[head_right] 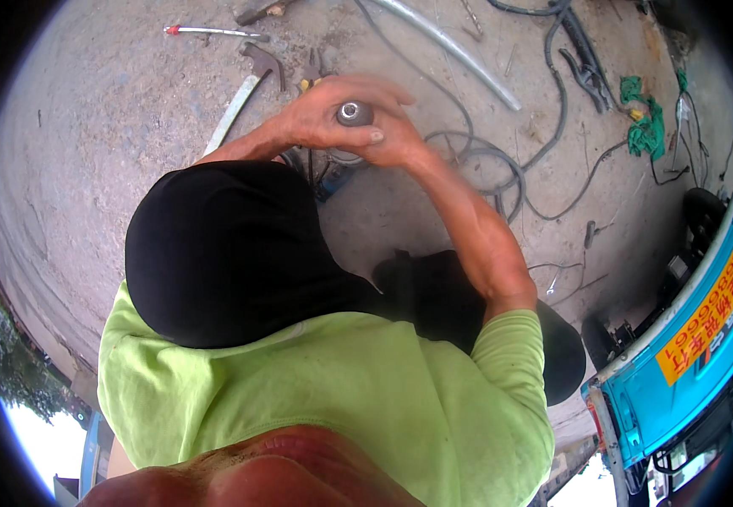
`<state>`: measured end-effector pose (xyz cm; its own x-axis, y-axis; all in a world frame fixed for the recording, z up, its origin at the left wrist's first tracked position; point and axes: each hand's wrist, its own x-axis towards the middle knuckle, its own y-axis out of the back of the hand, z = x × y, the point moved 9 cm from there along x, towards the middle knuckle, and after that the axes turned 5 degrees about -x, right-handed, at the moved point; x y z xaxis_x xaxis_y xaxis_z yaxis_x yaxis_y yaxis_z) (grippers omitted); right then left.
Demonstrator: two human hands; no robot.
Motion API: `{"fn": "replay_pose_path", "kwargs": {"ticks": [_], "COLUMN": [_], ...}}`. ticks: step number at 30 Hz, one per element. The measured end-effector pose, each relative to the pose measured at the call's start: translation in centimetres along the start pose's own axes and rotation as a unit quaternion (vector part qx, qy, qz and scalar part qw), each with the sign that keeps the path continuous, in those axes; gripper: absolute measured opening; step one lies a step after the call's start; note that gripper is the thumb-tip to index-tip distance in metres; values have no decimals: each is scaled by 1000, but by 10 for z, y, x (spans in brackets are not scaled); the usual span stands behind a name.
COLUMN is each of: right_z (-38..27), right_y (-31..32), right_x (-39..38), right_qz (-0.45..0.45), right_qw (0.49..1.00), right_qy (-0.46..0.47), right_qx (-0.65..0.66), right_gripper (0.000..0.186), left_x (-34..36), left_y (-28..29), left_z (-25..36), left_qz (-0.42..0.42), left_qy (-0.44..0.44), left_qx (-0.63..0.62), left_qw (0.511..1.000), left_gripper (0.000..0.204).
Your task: The person disassembles the chuck of a power drill while sitting on the ground, then stands up and uses another drill to bore a hole into a metal frame attached to a small blue vehicle.
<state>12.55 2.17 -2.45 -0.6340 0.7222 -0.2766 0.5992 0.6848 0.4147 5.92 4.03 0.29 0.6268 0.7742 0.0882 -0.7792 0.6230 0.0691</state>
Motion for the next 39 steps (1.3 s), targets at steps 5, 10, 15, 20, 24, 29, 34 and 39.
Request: {"fn": "replay_pose_path", "kwargs": {"ticks": [5,10,15,20,24,29,34,39], "right_z": [27,10,24,30,17,7,12,15], "right_y": [-19,-4,-7,-14,-14,-3,0,2], "right_x": [11,14,11,8,6,-2,-3,8], "right_qz": [62,119,76,-40,-78,22,94,96], "right_qw": [995,991,995,989,991,1000,995,993], "right_qy": [-4,30,38,-20,-78,-12,7,12], "right_qx": [76,45,41,141,76,13,24,66], "right_gripper": [46,49,57,56,50,47,50,56], "left_x": [-5,-16,-5,-2,-3,-1,-5,-3], "left_y": [7,15,10,-4,-5,-2,0,8], "left_z": [-2,-13,-18,-3,1,-2,-9,-16], "left_qz": [72,121,49,-48,-15,37,65,95], "left_qy": [73,68,79,-7,10,10,37,97], "left_qx": [85,71,-46,6,28,47,90,34], "left_qw": [991,988,995,999,999,998,993,990], "left_gripper": [40,49,43,46,42,34,49,46]}}
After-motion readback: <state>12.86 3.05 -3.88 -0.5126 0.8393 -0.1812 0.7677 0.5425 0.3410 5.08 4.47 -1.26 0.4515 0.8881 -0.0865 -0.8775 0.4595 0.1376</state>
